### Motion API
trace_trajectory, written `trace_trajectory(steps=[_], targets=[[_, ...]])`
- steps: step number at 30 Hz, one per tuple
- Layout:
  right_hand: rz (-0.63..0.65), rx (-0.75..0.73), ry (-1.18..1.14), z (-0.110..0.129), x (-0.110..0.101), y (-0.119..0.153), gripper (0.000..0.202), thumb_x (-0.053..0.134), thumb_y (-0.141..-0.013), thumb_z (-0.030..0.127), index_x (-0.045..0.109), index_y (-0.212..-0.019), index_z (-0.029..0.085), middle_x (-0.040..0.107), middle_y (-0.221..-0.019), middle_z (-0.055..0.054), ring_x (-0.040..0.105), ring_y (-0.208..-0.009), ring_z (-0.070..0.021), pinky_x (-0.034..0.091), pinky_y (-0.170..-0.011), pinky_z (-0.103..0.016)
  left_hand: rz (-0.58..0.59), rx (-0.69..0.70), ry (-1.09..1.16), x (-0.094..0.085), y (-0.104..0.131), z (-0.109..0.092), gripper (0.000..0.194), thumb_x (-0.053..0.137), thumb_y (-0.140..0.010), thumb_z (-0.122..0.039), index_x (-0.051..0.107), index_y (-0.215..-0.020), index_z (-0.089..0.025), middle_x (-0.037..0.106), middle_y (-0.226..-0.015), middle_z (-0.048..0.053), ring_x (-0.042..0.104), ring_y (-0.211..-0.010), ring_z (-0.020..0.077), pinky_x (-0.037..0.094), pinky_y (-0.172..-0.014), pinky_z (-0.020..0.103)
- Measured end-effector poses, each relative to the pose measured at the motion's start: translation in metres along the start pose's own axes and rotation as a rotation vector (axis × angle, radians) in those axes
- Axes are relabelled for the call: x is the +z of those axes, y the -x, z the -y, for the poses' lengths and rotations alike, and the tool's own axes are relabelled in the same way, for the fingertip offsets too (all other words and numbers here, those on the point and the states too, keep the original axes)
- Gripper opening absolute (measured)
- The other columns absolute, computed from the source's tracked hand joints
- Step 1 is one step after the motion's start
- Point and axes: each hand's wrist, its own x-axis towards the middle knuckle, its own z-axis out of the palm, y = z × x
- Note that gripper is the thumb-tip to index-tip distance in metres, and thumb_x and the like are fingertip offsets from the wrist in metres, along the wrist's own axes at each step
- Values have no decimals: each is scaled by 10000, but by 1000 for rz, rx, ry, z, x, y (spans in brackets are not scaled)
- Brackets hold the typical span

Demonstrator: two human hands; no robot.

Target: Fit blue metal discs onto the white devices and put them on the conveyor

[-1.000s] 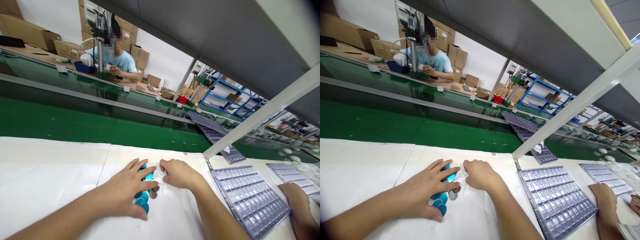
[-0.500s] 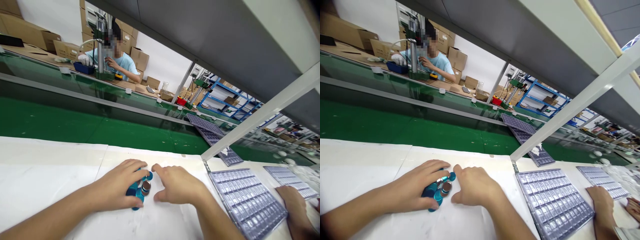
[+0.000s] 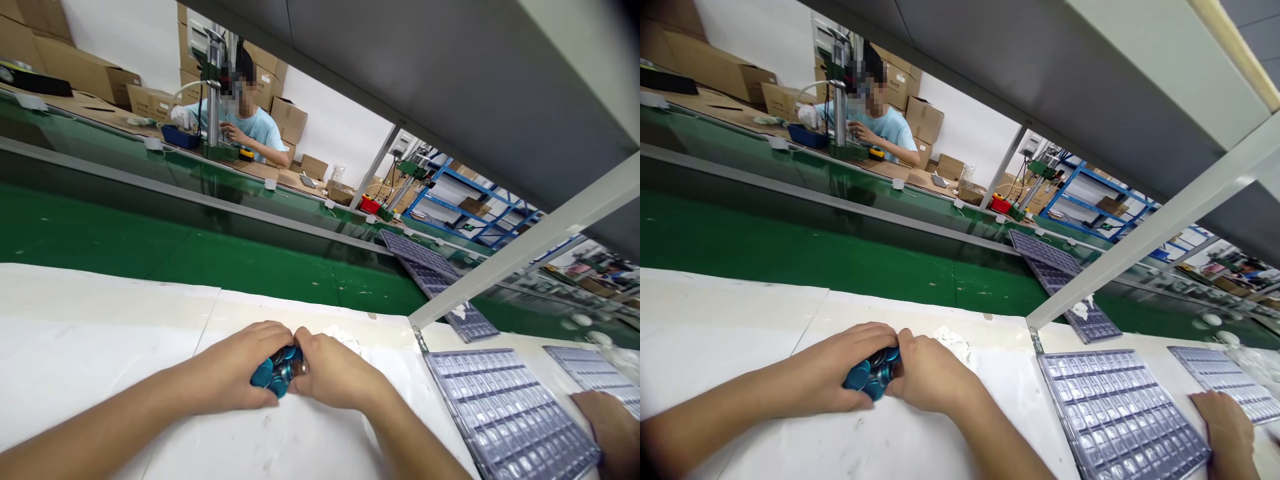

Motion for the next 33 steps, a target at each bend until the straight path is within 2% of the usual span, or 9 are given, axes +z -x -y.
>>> trace_trajectory(steps=[4, 7, 13, 18, 20, 22, 27, 30, 33], targets=[[-20, -43, -65, -4, 1, -2, 181, 628, -737, 287, 546, -882, 215, 674, -822, -16, 591, -663, -178, 328, -509, -232, -45, 33, -12, 0, -2, 1, 402, 626, -705, -106, 630, -1077, -259, 667, -1036, 22, 594, -1026, 246, 466, -941, 366], [-6, -24, -110, -4, 1, -3, 189, 641, -716, 271, 546, -870, 219, 647, -785, 5, 559, -644, -158, 328, -513, -227, -50, 36, 9, -2, -2, 3, 344, 619, -736, -118, 644, -1049, -259, 683, -1029, 18, 603, -1014, 237, 468, -929, 348], [-8, 15, -247, 2, 2, -6, 219, 667, -714, 241, 503, -858, 223, 612, -754, 36, 537, -624, -136, 343, -523, -224, -89, -56, 67, -8, 0, 4, 219, 548, -860, -178, 648, -1037, -260, 704, -1036, 13, 637, -999, 222, 493, -871, 323], [-9, 41, -328, 10, 5, -5, 461, 758, -703, 357, 517, -1078, 239, 612, -767, 39, 576, -663, -173, 361, -530, -236, -159, -107, 88, -8, 2, 4, 318, 579, -841, -191, 603, -1146, -279, 676, -1141, 23, 633, -1026, 229, 501, -875, 335], [-34, 37, -328, 13, 8, -6, 534, 771, -704, 351, 517, -1163, 253, 606, -759, 43, 575, -672, -178, 356, -543, -237, -199, -105, 82, -6, 2, 6, 331, 591, -840, -209, 594, -1163, -279, 667, -1150, 27, 629, -1030, 232, 503, -884, 338], [-67, 3, -309, 15, 11, -7, 448, 750, -727, 311, 554, -1126, 260, 607, -771, 38, 565, -680, -172, 348, -562, -235, -221, -95, 66, -5, 2, 9, 301, 602, -840, -224, 607, -1137, -272, 668, -1113, 28, 629, -1014, 234, 507, -878, 337], [-132, -78, -262, 16, 17, -11, 72, 637, -787, 219, 578, -828, 218, 603, -752, 29, 520, -652, -141, 329, -576, -232, -234, -73, 26, 0, 2, 15, 195, 499, -923, -236, 654, -1040, -257, 648, -993, 28, 619, -947, 212, 507, -824, 314], [-157, -83, -251, 16, 17, -12, 82, 613, -797, 195, 551, -744, 203, 580, -700, 33, 489, -629, -130, 319, -571, -229, -238, -50, -9, 3, 1, 17, 272, 409, -968, -236, 681, -969, -245, 625, -935, 36, 601, -900, 205, 500, -782, 309], [-155, -91, -284, 15, 16, -14, 75, 620, -800, 188, 570, -747, 202, 570, -687, 41, 479, -623, -122, 325, -570, -223, -242, -21, -40, 4, 1, 18, 283, 419, -962, -265, 690, -891, -233, 618, -877, 45, 576, -859, 219, 486, -748, 326]])
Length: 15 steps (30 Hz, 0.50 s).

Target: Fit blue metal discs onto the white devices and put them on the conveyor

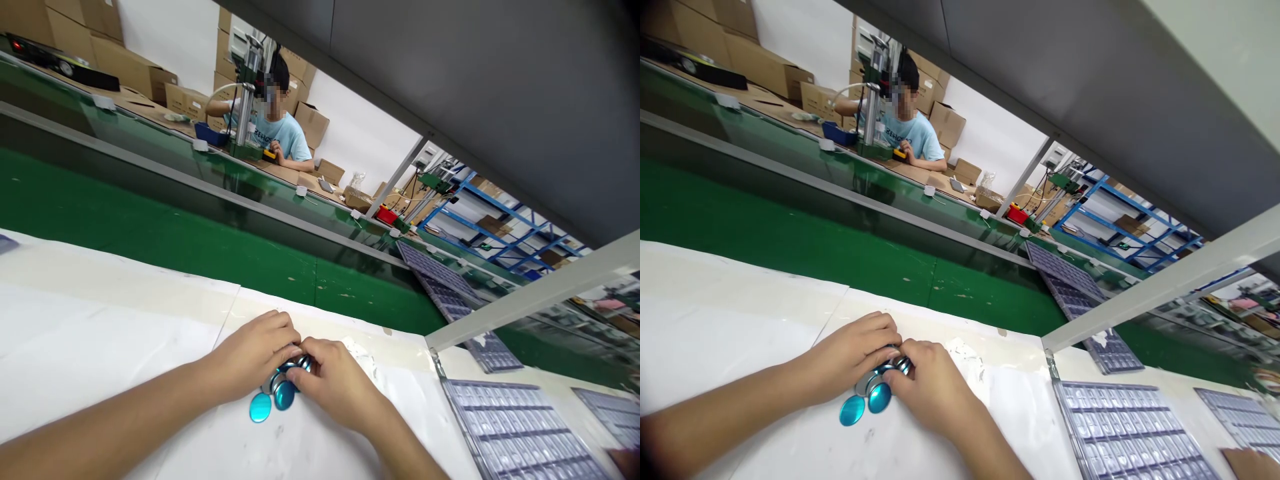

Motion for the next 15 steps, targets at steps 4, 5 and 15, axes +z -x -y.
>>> trace_trajectory(steps=[4, 5, 15], targets=[[-54, -50, -48, 0, -2, 0, 100, 604, -809, 174, 582, -714, 200, 540, -648, 49, 466, -605, -116, 330, -569, -224, -46, 0, 0, -6, -1, -4, 285, 411, -976, -345, 662, -913, -225, 661, -900, 47, 582, -880, 235, 470, -820, 378], [-83, -77, -66, 1, -3, 2, 99, 605, -812, 181, 589, -716, 201, 538, -640, 48, 466, -601, -117, 336, -571, -226, -83, -19, 10, -9, -1, -8, 290, 393, -985, -362, 647, -969, -224, 669, -956, 53, 587, -921, 242, 467, -850, 390], [-287, -255, 230, 18, 3, 17, 204, 604, -832, 229, 690, -1016, 208, 708, -882, -55, 652, -764, -209, 451, -653, -281, -209, -671, 1438, 7, 9, -71, 344, 529, -917, -539, 613, -1026, -223, 688, -982, 69, 666, -972, 255, 541, -854, 378]])
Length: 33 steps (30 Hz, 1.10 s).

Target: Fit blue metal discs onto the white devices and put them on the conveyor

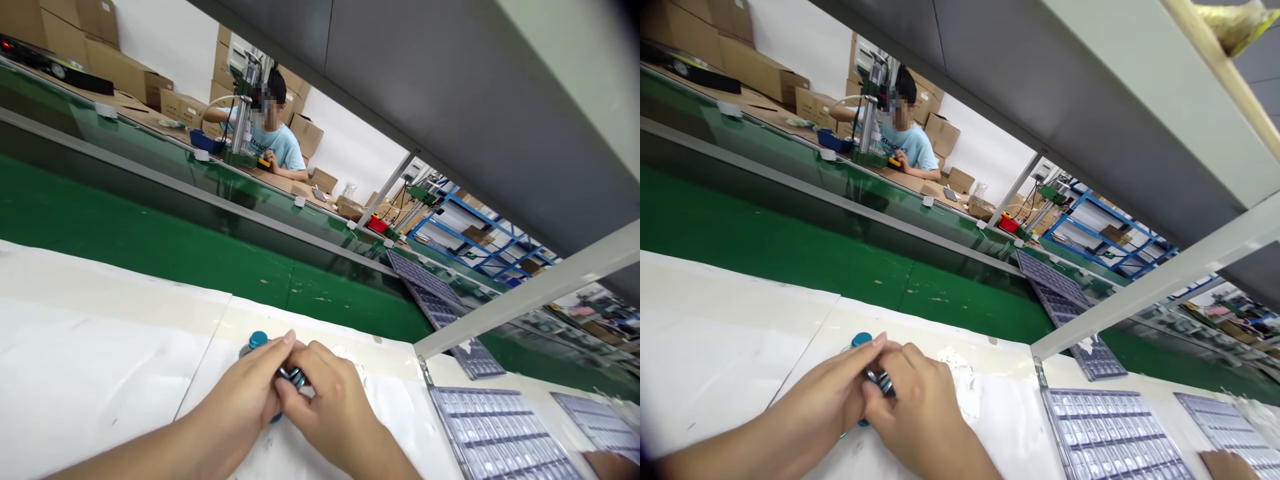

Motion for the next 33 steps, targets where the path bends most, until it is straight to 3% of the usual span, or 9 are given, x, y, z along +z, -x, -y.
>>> trace_trajectory(steps=[6, 10, 13, 15, 17, 21, 26, 30, 33], targets=[[202, -66, 49, 7, 4, 5, 353, 728, -793, 504, 635, -942, 198, 734, -817, -43, 674, -697, -234, 428, -610, -289, -222, -188, 179, -3, -2, 25, 352, 673, -813, -560, 619, -834, -213, 659, -815, 37, 671, -834, 219, 536, -692, 294], [-8, -38, -155, 0, -4, 6, 303, 633, -860, 501, 601, -916, 205, 617, -650, 15, 567, -554, -160, 384, -539, -257, -208, -180, 128, 3, 1, 14, 380, 698, -802, -552, 621, -751, -183, 570, -639, -14, 542, -549, 108, 377, -422, 166], [-162, 63, -198, -14, -7, 3, 177, 541, -924, 380, 576, -908, 207, 518, -625, 35, 513, -548, -146, 384, -534, -249, -154, -36, 55, 0, -3, -12, 347, 668, -862, -465, 640, -705, -157, 520, -564, -34, 396, -423, 55, 300, -355, 136], [-92, 94, -124, -20, -4, 0, 125, 566, -910, 316, 593, -956, 204, 581, -766, -5, 579, -663, -172, 442, -609, -276, -204, 135, 92, -9, -11, -31, 247, 673, -882, -326, 667, -714, -145, 600, -654, 3, 508, -492, 75, 466, -457, 157], [70, 102, -48, -19, 3, -2, 293, 653, -864, 318, 600, -1137, 225, 616, -1047, -67, 639, -810, -224, 504, -719, -351, -272, 264, 150, -21, -21, -46, 157, 643, -877, -121, 685, -726, -128, 654, -755, 39, 636, -665, 110, 549, -600, 159], [282, 116, 9, -6, 16, -6, 713, 726, -818, 418, 404, -1451, 349, 357, -1513, -140, 673, -985, -331, 546, -828, -517, -301, 300, 201, -39, -37, -55, 189, 569, -891, -23, 706, -786, -102, 692, -803, 75, 692, -719, 130, 585, -643, 168], [408, -22, -21, -3, 12, -13, 660, 667, -859, 320, 417, -1467, 375, 261, -1613, -80, 551, -1264, -373, 513, -971, -516, -246, 279, 240, -45, -44, -50, 196, 573, -941, -158, 724, -850, -72, 716, -810, 119, 700, -648, 144, 595, -548, 177], [470, -77, -113, -11, 2, -13, 699, 641, -829, 199, 426, -1456, 421, 275, -1619, 10, 542, -1296, -309, 526, -989, -415, -238, 328, 272, -51, -49, -50, 215, 557, -915, -35, 734, -804, -84, 737, -911, 110, 737, -884, 196, 632, -821, 264], [460, -49, -86, -13, 0, -17, 711, 594, -826, 115, 440, -1442, 435, 279, -1620, 18, 554, -1291, -300, 517, -1001, -416, -208, 305, 274, -57, -51, -52, 216, 563, -869, 42, 745, -815, -63, 751, -947, 144, 737, -974, 260, 621, -884, 299]])
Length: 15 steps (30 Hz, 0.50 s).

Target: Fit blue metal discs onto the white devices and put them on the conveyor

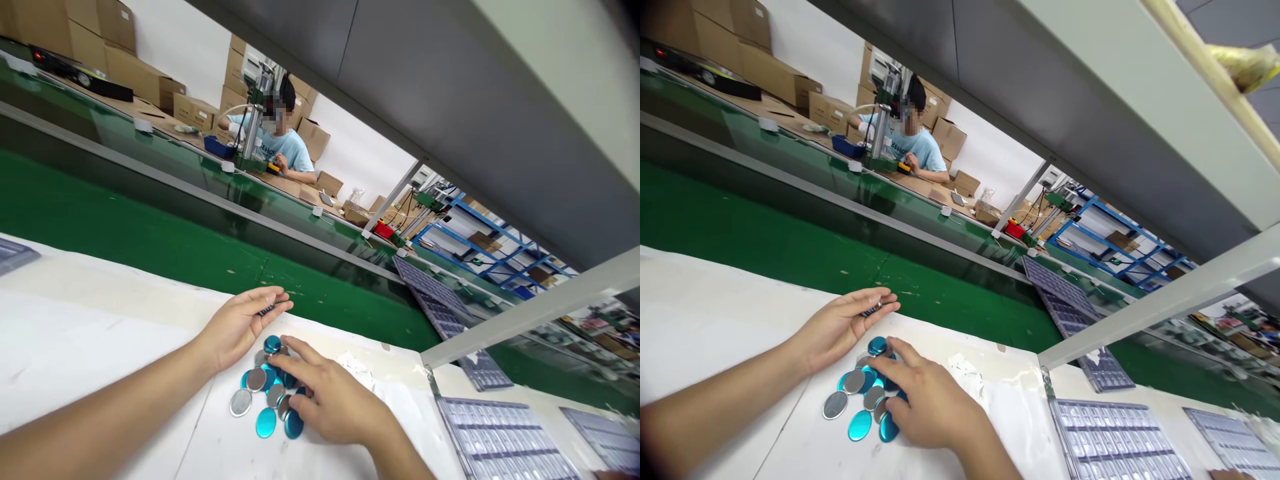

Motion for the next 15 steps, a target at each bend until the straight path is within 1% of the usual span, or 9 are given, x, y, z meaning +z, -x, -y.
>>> trace_trajectory(steps=[2, 5, 8, 10, 11, 13, 15], targets=[[3, -9, 39, 0, -3, -6, 748, 602, -799, 77, 446, -1439, 432, 275, -1624, 9, 538, -1309, -312, 496, -1023, -427, 18, -27, 2, -3, -1, -1, 202, 568, -871, 30, 751, -854, -54, 756, -960, 167, 741, -977, 288, 626, -871, 304], [60, -71, 46, 2, -9, -19, 781, 602, -761, 36, 469, -1427, 420, 281, -1622, 23, 539, -1310, -296, 516, -998, -369, 32, -51, 15, -6, -2, -2, 206, 556, -898, -7, 754, -884, -65, 759, -1000, 169, 736, -1002, 288, 618, -888, 301], [85, -103, 36, 2, -13, -29, 732, 620, -751, 34, 530, -1386, 386, 355, -1587, 25, 567, -1273, -277, 505, -1014, -346, 34, -69, 20, -7, -3, -1, 222, 548, -894, 8, 756, -884, -69, 760, -1009, 162, 727, -1029, 274, 600, -924, 293], [69, -101, 32, 2, -13, -32, 679, 628, -757, 39, 567, -1350, 364, 430, -1530, 15, 588, -1232, -260, 491, -1030, -344, 37, -85, 18, -7, -3, 0, 224, 552, -885, 18, 759, -891, -66, 762, -994, 165, 724, -1036, 279, 594, -939, 307], [57, -95, 25, 2, -12, -32, 649, 619, -766, 38, 582, -1330, 357, 468, -1486, 10, 605, -1197, -244, 500, -1013, -331, 40, -92, 16, -7, -3, 0, 221, 553, -885, 15, 760, -894, -64, 763, -988, 168, 722, -1040, 284, 592, -944, 315], [33, -74, 7, 2, -10, -32, 599, 591, -785, 29, 604, -1294, 344, 527, -1379, -3, 640, -1093, -203, 527, -947, -294, 45, -101, 13, -6, -3, -1, 221, 550, -892, 1, 762, -888, -61, 763, -983, 174, 716, -1051, 292, 589, -953, 327], [17, -53, 2, 2, -7, -30, 558, 578, -793, 24, 621, -1259, 327, 550, -1275, -13, 649, -998, -177, 538, -888, -274, 49, -101, 11, -5, -3, -1, 232, 540, -899, -7, 764, -876, -59, 765, -981, 177, 709, -1066, 297, 584, -963, 333]])
